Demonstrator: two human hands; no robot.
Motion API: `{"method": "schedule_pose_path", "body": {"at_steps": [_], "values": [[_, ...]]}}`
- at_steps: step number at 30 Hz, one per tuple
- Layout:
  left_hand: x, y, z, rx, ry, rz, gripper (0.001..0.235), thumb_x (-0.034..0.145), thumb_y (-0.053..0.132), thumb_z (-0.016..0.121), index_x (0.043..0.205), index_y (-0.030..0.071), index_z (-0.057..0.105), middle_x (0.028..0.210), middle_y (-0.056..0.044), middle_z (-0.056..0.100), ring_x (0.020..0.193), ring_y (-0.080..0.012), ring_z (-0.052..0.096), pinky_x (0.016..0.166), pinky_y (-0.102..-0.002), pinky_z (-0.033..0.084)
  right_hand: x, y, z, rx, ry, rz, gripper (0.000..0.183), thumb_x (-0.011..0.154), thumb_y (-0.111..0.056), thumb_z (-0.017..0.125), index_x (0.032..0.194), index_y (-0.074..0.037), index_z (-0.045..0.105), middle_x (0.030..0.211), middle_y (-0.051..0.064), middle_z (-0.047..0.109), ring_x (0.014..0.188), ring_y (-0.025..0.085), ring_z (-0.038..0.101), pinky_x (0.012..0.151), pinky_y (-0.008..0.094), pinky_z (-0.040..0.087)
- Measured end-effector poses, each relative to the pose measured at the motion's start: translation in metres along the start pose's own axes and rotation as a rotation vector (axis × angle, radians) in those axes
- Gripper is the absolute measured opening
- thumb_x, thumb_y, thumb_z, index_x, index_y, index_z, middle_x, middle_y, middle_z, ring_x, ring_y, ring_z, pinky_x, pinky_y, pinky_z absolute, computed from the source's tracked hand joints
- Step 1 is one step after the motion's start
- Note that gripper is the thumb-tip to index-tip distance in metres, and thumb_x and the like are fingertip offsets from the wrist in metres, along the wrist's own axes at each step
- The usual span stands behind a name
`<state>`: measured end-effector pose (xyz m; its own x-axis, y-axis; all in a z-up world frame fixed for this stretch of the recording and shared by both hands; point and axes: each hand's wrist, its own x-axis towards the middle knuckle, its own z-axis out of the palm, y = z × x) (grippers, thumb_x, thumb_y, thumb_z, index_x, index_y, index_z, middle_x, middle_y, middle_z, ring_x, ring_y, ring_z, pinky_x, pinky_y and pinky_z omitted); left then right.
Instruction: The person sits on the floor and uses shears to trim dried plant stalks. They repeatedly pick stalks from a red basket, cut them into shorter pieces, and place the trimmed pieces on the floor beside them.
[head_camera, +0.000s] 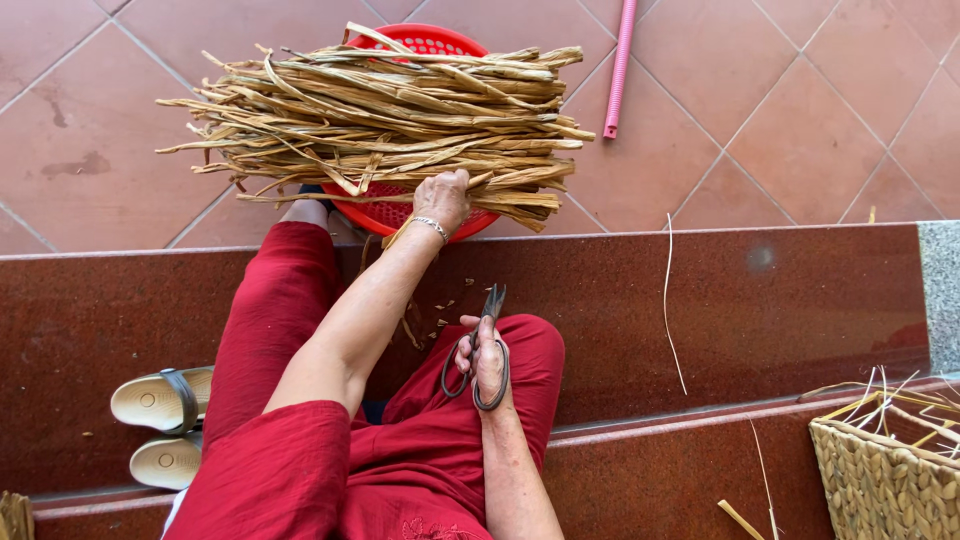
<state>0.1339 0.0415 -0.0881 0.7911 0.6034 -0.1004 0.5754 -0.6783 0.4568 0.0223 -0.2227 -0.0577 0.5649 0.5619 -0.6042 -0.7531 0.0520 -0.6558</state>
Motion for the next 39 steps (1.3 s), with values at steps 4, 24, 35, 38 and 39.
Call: {"method": "schedule_pose_path", "body": {"at_steps": [4,24,35,38,39], "values": [[-0.047,0.006,-0.033,-0.213,0.042,0.049,0.014,0.089,0.021,0.074,0.092,0.009,0.068,0.08,-0.018,0.072,0.075,-0.0385,0.072,0.069,-0.051,0.057,-0.006,-0.019,0.004,-0.06,0.089,-0.192,0.047,0.103,-0.038,0.059,0.128,0.002,0.058,0.077,0.002,0.059,0.059,0.01,0.052,0.053,0.024,0.04],[-0.247,-0.013,-0.125,-1.071,-0.077,0.035,0.023,0.096,0.019,0.077,0.111,0.002,0.07,0.09,-0.005,0.071,0.082,-0.0124,0.064,0.07,-0.029,0.056,-0.055,-0.052,0.06,-0.324,-0.048,-0.546,0.033,0.093,0.005,0.071,0.124,-0.001,0.062,0.095,0.0,0.066,0.082,0.006,0.062,0.074,0.021,0.052],[-0.261,-0.004,-0.144,-1.69,-0.21,0.034,0.021,0.102,0.013,0.065,0.118,0.0,0.066,0.105,-0.006,0.075,0.102,-0.0177,0.076,0.082,-0.028,0.063,-0.09,-0.04,0.091,-0.547,-0.138,-0.528,0.035,0.098,-0.015,0.068,0.129,-0.001,0.06,0.091,0.0,0.065,0.07,0.004,0.053,0.059,0.02,0.043],[-0.263,-0.014,-0.144,-1.628,-0.231,-0.079,0.021,0.103,0.013,0.065,0.118,0.001,0.07,0.101,-0.007,0.078,0.088,-0.0137,0.071,0.075,-0.028,0.06,-0.093,-0.045,0.091,-0.649,-0.257,-0.552,0.057,0.103,-0.046,0.053,0.138,-0.002,0.057,0.095,-0.002,0.061,0.071,0.001,0.048,0.061,0.019,0.041],[-0.263,-0.015,-0.142,-1.632,-0.197,-0.07,0.02,0.101,0.012,0.067,0.117,0.001,0.069,0.101,-0.005,0.077,0.089,-0.0131,0.072,0.076,-0.028,0.061,-0.094,-0.047,0.092,-0.666,-0.317,-0.569,0.067,0.104,-0.057,0.046,0.142,-0.002,0.056,0.097,-0.003,0.06,0.072,0.0,0.047,0.063,0.018,0.041]]}}
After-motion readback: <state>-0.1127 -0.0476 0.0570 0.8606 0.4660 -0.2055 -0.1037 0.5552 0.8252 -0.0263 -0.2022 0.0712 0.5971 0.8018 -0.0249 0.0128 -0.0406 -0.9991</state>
